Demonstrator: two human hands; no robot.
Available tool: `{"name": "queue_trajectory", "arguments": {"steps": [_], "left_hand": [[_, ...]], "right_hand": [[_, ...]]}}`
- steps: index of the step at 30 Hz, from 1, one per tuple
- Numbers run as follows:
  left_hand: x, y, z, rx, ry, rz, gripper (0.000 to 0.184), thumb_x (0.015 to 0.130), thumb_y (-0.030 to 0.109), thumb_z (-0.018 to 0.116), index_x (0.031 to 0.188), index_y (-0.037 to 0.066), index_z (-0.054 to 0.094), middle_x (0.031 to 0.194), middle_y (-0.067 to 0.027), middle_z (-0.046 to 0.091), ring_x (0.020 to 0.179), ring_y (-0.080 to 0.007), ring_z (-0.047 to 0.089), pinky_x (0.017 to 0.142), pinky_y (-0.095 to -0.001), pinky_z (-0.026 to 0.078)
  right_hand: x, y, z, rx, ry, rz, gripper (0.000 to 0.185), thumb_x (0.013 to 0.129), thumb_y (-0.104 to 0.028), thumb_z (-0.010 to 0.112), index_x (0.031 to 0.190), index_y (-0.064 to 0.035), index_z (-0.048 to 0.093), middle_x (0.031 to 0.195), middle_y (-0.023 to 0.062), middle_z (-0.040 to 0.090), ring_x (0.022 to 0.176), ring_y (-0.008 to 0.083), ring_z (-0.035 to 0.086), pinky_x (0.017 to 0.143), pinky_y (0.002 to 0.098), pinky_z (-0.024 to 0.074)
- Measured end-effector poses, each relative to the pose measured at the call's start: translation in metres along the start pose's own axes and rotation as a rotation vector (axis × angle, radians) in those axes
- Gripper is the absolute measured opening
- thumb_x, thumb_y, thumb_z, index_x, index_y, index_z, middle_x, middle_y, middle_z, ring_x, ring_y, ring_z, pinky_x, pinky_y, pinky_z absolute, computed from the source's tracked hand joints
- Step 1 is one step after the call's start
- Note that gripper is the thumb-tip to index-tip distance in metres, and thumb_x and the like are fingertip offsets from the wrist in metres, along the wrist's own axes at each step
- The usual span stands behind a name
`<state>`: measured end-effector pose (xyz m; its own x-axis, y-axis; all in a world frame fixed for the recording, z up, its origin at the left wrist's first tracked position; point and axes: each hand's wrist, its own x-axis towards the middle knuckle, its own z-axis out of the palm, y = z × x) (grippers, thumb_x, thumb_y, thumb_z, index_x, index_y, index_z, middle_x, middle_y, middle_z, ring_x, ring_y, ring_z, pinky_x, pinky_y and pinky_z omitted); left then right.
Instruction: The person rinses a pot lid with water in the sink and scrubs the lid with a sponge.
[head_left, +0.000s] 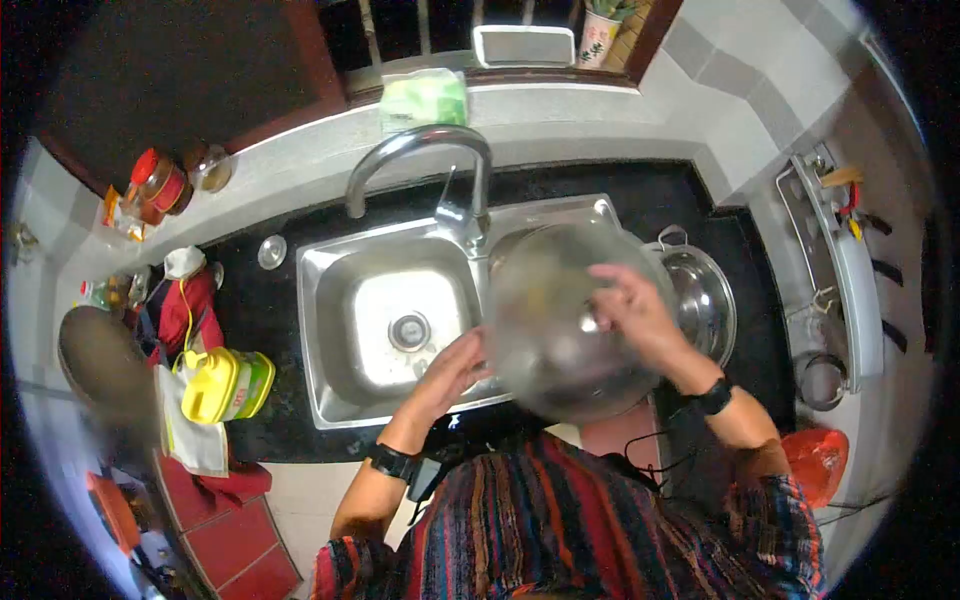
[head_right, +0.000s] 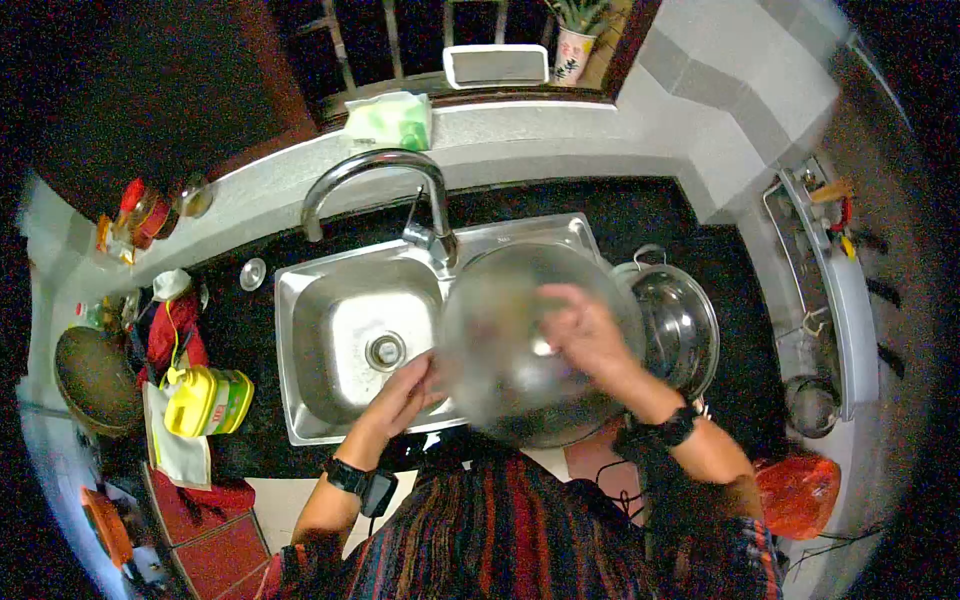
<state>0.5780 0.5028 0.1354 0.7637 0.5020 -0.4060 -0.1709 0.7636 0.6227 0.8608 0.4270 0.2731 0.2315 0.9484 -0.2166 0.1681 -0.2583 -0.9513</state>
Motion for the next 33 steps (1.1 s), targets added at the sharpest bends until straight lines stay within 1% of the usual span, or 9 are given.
{"name": "queue_trajectory", "arguments": {"steps": [3,10,12,16,20,21,24,28,33], "left_hand": [[-0.049,0.015,-0.026,-0.407,-0.118,0.025,0.06,0.1,0.023,0.052,0.151,0.007,0.025,0.145,-0.0157,0.043,0.129,-0.0236,0.049,0.099,-0.0437,0.048],[-0.119,0.041,-0.076,-0.118,0.197,0.206,0.068,0.093,0.007,0.058,0.151,0.01,0.024,0.138,-0.024,0.048,0.114,-0.0337,0.06,0.083,-0.0418,0.058],[-0.122,0.041,-0.09,-0.089,0.242,0.231,0.072,0.091,0.008,0.06,0.152,0.01,0.022,0.141,-0.0244,0.046,0.115,-0.0365,0.059,0.087,-0.0443,0.056],[-0.122,0.036,-0.116,-0.057,0.336,0.287,0.074,0.091,0.006,0.06,0.152,0.01,0.02,0.144,-0.0236,0.042,0.116,-0.0375,0.058,0.088,-0.0431,0.056],[-0.124,0.046,-0.128,-0.017,0.385,0.304,0.072,0.092,0.006,0.059,0.152,0.01,0.021,0.145,-0.0218,0.042,0.119,-0.0349,0.057,0.087,-0.0402,0.056],[-0.125,0.046,-0.131,0.009,0.355,0.311,0.071,0.092,0.01,0.06,0.152,0.01,0.022,0.145,-0.0211,0.043,0.12,-0.0334,0.057,0.086,-0.0387,0.055],[-0.12,0.052,-0.139,0.044,0.369,0.285,0.07,0.092,0.006,0.058,0.152,0.009,0.022,0.145,-0.0195,0.044,0.121,-0.0342,0.056,0.087,-0.0386,0.055],[-0.107,0.064,-0.14,0.069,0.346,0.259,0.067,0.092,0.004,0.056,0.151,0.009,0.024,0.145,-0.0166,0.045,0.121,-0.0336,0.056,0.086,-0.0374,0.055],[-0.102,0.051,-0.161,0.079,0.331,0.25,0.066,0.094,0.016,0.06,0.151,0.01,0.027,0.141,-0.0166,0.049,0.119,-0.0276,0.058,0.088,-0.0352,0.054]], "right_hand": [[0.031,0.018,0.072,-0.056,-0.234,-0.033,0.039,0.09,-0.006,0.057,0.128,-0.0043,0.052,0.073,-0.0004,0.06,0.064,0.0058,0.052,0.055,0.0232,0.0428],[0.11,0.05,0.204,-0.097,-0.531,-0.124,0.04,0.093,-0.014,0.057,0.129,0.0013,0.049,0.083,0.0076,0.064,0.075,0.0158,0.061,0.066,0.0314,0.0494],[0.148,0.062,0.221,-0.891,0.119,-0.724,0.049,0.092,-0.025,0.058,0.128,0.0054,0.047,0.101,0.022,0.063,0.095,0.0329,0.063,0.081,0.0439,0.0498],[0.262,0.059,0.224,-0.768,0.295,-0.385,0.067,0.085,-0.036,0.06,0.121,0.018,0.043,0.114,0.0381,0.054,0.107,0.0471,0.055,0.091,0.0499,0.0449],[0.344,0.066,0.225,-0.648,0.357,0.084,0.082,0.081,-0.031,0.066,0.127,0.0251,0.028,0.125,0.037,0.046,0.115,0.0457,0.053,0.1,0.0456,0.0447],[0.38,0.101,0.231,-0.972,0.377,-0.018,0.077,0.082,-0.029,0.065,0.124,0.0244,0.03,0.121,0.0384,0.047,0.111,0.0457,0.055,0.097,0.0458,0.0462],[0.353,0.064,0.237,-0.47,0.528,0.125,0.062,0.084,-0.029,0.065,0.117,0.0187,0.04,0.12,0.039,0.048,0.11,0.0469,0.055,0.097,0.0462,0.0443],[0.343,0.101,0.212,-0.319,0.457,-0.035,0.063,0.083,-0.032,0.067,0.123,0.0106,0.043,0.121,0.0307,0.056,0.115,0.0435,0.054,0.098,0.0453,0.0424],[0.355,0.105,0.189,-0.035,0.4,-0.023,0.04,0.083,-0.019,0.066,0.116,0.0006,0.058,0.106,0.0195,0.068,0.099,0.0375,0.065,0.085,0.04,0.0494]]}}
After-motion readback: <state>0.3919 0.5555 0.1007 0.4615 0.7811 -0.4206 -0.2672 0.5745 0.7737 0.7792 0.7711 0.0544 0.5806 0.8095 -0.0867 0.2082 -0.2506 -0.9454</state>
